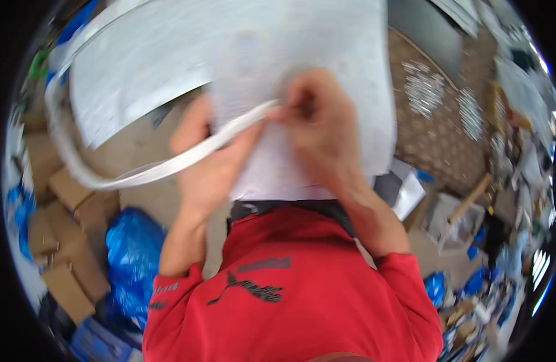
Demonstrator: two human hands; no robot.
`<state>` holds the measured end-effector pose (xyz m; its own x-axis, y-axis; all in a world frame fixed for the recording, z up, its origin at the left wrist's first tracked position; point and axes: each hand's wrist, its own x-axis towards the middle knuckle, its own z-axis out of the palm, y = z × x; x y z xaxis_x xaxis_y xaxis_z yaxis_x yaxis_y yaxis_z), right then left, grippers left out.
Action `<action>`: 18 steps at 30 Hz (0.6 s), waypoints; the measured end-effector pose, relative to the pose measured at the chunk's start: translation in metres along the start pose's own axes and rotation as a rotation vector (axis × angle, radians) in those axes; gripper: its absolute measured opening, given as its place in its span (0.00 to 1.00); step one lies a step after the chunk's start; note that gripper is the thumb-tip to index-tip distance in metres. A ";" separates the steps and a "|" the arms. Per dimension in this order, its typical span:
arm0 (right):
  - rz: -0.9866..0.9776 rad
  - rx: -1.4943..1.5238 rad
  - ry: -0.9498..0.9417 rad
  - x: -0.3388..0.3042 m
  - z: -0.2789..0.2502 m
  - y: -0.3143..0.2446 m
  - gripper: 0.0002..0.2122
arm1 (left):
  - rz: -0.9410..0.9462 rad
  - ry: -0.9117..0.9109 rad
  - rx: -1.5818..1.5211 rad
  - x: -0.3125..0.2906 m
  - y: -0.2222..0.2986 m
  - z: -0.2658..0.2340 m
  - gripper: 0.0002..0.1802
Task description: Attaching handles to paper shopping bags using rivets and a tool.
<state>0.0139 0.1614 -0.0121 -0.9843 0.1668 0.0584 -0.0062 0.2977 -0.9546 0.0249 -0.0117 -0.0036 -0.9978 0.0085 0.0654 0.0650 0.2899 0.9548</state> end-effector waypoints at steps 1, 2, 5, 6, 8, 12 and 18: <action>0.014 0.061 -0.104 -0.002 -0.011 0.001 0.09 | -0.065 -0.016 -0.081 0.002 -0.003 0.002 0.16; -0.043 0.166 -0.205 -0.003 -0.026 0.003 0.08 | -0.147 -0.034 -0.186 0.004 -0.007 0.003 0.19; 0.080 -0.022 0.073 -0.006 -0.096 0.013 0.07 | -0.232 -0.001 -0.393 0.011 -0.018 0.007 0.23; 0.009 -0.056 0.154 -0.008 -0.118 0.018 0.07 | -0.313 -0.014 -0.430 0.012 -0.021 0.005 0.24; 0.244 -0.389 0.390 -0.006 -0.163 0.028 0.08 | -0.503 0.011 -0.474 0.013 -0.029 0.002 0.26; 0.161 -0.548 0.368 -0.013 -0.193 0.054 0.07 | -0.522 -0.069 -0.494 0.008 -0.042 -0.001 0.26; -0.100 -0.786 0.267 0.000 -0.199 0.066 0.11 | -0.564 -0.083 -0.515 0.002 -0.046 -0.003 0.24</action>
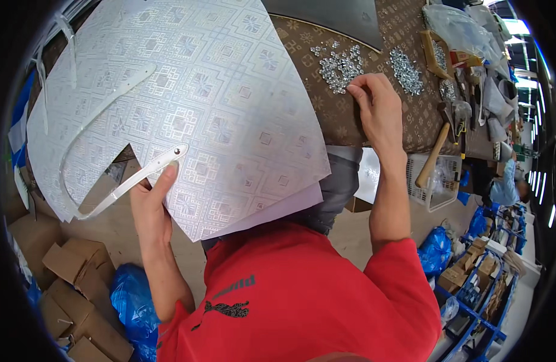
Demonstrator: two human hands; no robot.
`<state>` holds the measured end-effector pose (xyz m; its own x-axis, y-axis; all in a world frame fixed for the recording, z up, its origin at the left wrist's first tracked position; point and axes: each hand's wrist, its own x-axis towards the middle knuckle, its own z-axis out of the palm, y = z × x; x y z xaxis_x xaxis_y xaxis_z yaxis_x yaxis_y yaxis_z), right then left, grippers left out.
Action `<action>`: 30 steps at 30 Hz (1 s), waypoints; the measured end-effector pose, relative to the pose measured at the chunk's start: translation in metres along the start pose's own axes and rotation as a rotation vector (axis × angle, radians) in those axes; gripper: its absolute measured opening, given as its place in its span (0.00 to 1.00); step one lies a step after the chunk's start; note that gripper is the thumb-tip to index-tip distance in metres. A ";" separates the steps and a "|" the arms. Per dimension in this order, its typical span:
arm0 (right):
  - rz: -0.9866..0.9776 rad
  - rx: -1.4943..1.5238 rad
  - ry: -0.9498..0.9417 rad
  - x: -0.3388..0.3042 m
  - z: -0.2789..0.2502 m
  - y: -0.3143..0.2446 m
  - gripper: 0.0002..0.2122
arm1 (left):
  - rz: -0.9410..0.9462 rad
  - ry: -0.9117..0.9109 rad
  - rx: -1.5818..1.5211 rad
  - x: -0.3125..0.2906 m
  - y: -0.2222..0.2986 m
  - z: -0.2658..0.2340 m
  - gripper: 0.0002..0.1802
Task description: Attaching handles to paper shopping bags using rivets and a tool.
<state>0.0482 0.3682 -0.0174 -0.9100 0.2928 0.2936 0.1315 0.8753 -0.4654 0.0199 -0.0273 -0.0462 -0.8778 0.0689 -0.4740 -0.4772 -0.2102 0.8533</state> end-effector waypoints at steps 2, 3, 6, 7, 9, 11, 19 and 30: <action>-0.067 -0.048 0.016 0.005 -0.004 -0.001 0.12 | -0.010 0.006 -0.006 -0.003 0.000 0.000 0.23; 0.059 -0.014 -0.019 0.006 -0.006 -0.003 0.12 | 0.010 0.006 -0.009 -0.004 -0.001 0.000 0.23; 0.316 0.050 -0.094 0.003 -0.010 -0.010 0.12 | 0.022 -0.002 -0.035 -0.007 -0.001 0.002 0.21; 0.217 0.084 -0.093 0.002 -0.009 -0.012 0.11 | 0.029 0.009 -0.029 -0.008 -0.001 0.003 0.21; 0.011 0.154 -0.095 -0.001 -0.006 -0.016 0.08 | 0.013 0.011 -0.019 -0.008 -0.001 0.004 0.21; -0.018 0.115 -0.055 0.003 -0.002 -0.016 0.07 | 0.006 0.008 -0.010 -0.007 0.000 0.004 0.21; 0.242 0.208 -0.003 0.012 -0.005 -0.006 0.04 | 0.014 -0.013 -0.036 -0.011 0.002 0.006 0.20; 0.327 0.916 -0.231 0.004 0.015 -0.097 0.04 | 0.300 0.078 0.234 -0.018 -0.001 0.013 0.16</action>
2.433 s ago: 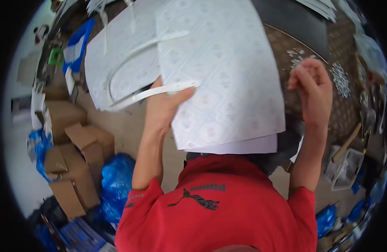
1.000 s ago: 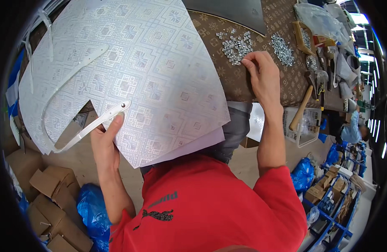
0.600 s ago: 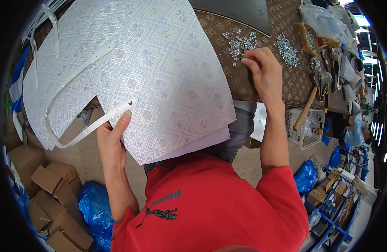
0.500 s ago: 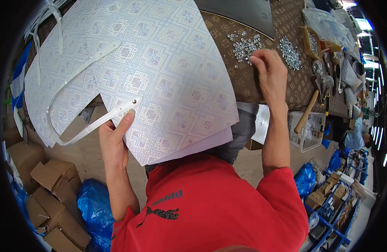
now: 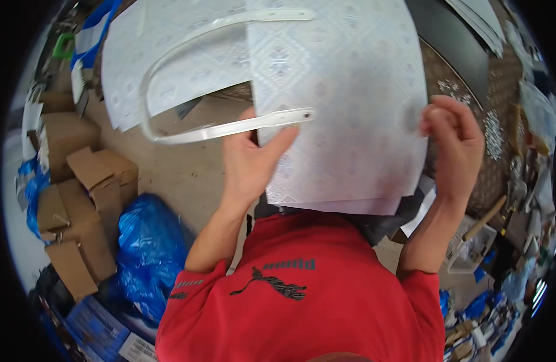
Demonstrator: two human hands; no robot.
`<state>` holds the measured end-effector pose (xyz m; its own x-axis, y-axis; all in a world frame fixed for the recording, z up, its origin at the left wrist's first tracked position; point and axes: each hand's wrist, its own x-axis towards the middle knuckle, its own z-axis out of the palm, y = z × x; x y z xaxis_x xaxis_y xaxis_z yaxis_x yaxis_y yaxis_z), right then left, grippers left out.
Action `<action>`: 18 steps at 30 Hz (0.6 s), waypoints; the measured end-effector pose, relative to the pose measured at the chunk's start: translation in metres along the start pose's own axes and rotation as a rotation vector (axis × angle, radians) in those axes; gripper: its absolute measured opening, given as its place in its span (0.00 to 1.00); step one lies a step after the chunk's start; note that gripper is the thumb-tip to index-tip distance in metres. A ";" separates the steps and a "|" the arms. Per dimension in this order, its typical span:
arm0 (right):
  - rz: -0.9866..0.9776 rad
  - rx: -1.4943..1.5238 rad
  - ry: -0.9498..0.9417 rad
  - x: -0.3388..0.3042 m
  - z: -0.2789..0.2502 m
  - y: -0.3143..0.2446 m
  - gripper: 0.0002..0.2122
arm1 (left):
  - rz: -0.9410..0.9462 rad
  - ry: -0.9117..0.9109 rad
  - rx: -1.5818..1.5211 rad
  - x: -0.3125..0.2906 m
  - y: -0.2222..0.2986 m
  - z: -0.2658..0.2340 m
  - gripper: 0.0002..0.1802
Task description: Attaching handles to paper shopping bags using rivets and a tool.
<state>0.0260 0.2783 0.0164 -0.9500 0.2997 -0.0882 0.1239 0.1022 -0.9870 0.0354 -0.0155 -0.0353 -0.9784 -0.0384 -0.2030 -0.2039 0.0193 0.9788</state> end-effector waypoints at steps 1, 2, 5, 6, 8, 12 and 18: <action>0.003 0.108 -0.208 -0.006 0.020 -0.002 0.04 | 0.010 0.029 0.015 0.000 0.002 -0.001 0.16; 0.076 0.121 -0.289 -0.010 0.040 -0.002 0.04 | 0.023 0.005 0.001 0.001 0.003 -0.001 0.15; -0.127 -0.076 -0.480 -0.017 0.093 0.004 0.05 | 0.048 -0.047 -0.033 0.001 0.008 0.000 0.15; -0.110 -0.081 -0.477 -0.016 0.104 0.005 0.05 | 0.052 -0.051 -0.035 0.000 0.010 0.001 0.14; -0.403 -0.167 -0.484 -0.015 0.118 0.007 0.07 | 0.055 -0.062 -0.037 -0.001 0.011 0.001 0.13; -0.331 -0.211 -0.492 -0.014 0.126 0.007 0.08 | 0.111 -0.050 0.060 -0.003 0.009 0.003 0.13; -0.261 -0.190 -0.469 -0.017 0.132 0.006 0.10 | 0.147 -0.052 0.096 -0.003 0.009 0.002 0.13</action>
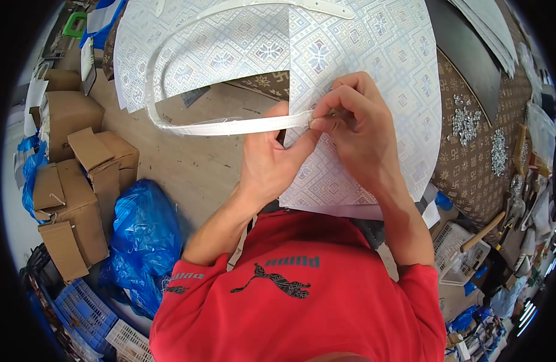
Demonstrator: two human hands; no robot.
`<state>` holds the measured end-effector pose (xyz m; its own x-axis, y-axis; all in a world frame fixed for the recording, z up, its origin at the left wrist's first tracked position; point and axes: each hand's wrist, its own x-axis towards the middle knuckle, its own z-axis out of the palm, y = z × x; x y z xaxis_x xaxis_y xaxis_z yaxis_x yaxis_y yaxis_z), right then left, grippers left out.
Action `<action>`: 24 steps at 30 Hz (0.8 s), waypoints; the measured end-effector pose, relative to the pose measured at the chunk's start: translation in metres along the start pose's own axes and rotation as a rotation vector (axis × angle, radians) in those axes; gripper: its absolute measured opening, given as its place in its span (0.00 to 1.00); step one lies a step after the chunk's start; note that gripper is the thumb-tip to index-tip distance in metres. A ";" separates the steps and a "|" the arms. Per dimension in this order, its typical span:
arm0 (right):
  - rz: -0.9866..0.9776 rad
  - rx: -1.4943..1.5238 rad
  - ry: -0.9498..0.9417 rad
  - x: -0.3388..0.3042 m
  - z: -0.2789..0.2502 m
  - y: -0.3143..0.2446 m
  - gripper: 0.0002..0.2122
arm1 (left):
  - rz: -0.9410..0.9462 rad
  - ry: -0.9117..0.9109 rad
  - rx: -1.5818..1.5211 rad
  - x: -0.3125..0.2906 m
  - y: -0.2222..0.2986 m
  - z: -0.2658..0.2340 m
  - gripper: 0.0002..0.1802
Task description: Attaching handles to paper shopping bags using rivets and a tool.
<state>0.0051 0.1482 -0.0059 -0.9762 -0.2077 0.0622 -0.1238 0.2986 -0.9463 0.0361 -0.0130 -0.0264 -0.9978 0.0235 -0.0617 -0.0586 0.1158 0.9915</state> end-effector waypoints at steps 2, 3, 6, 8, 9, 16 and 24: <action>0.020 -0.051 0.024 0.001 0.003 -0.002 0.11 | 0.012 -0.009 0.039 0.000 0.001 -0.001 0.13; 0.007 -0.045 0.025 0.001 0.004 -0.002 0.11 | 0.015 -0.005 0.036 0.000 0.002 -0.001 0.13; 0.004 -0.070 0.069 0.004 0.003 -0.003 0.10 | 0.096 0.008 0.120 0.002 -0.002 -0.002 0.13; 0.047 -0.011 0.058 0.008 -0.002 0.000 0.08 | 0.080 0.004 0.047 0.005 -0.008 -0.001 0.12; 0.087 0.054 0.033 0.010 -0.005 0.002 0.07 | 0.049 0.008 -0.028 0.007 -0.012 -0.001 0.11; 0.231 0.205 0.118 0.016 -0.028 0.019 0.06 | -0.335 -0.003 -0.384 0.004 -0.024 -0.015 0.17; 0.165 0.386 -0.231 -0.001 -0.044 0.014 0.09 | -0.383 -0.020 -0.455 0.000 -0.035 -0.023 0.23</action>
<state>-0.0032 0.1936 -0.0049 -0.9067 -0.4013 -0.1296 0.1476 -0.0141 -0.9890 0.0372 -0.0399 -0.0586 -0.9026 0.0835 -0.4224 -0.4258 -0.3176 0.8472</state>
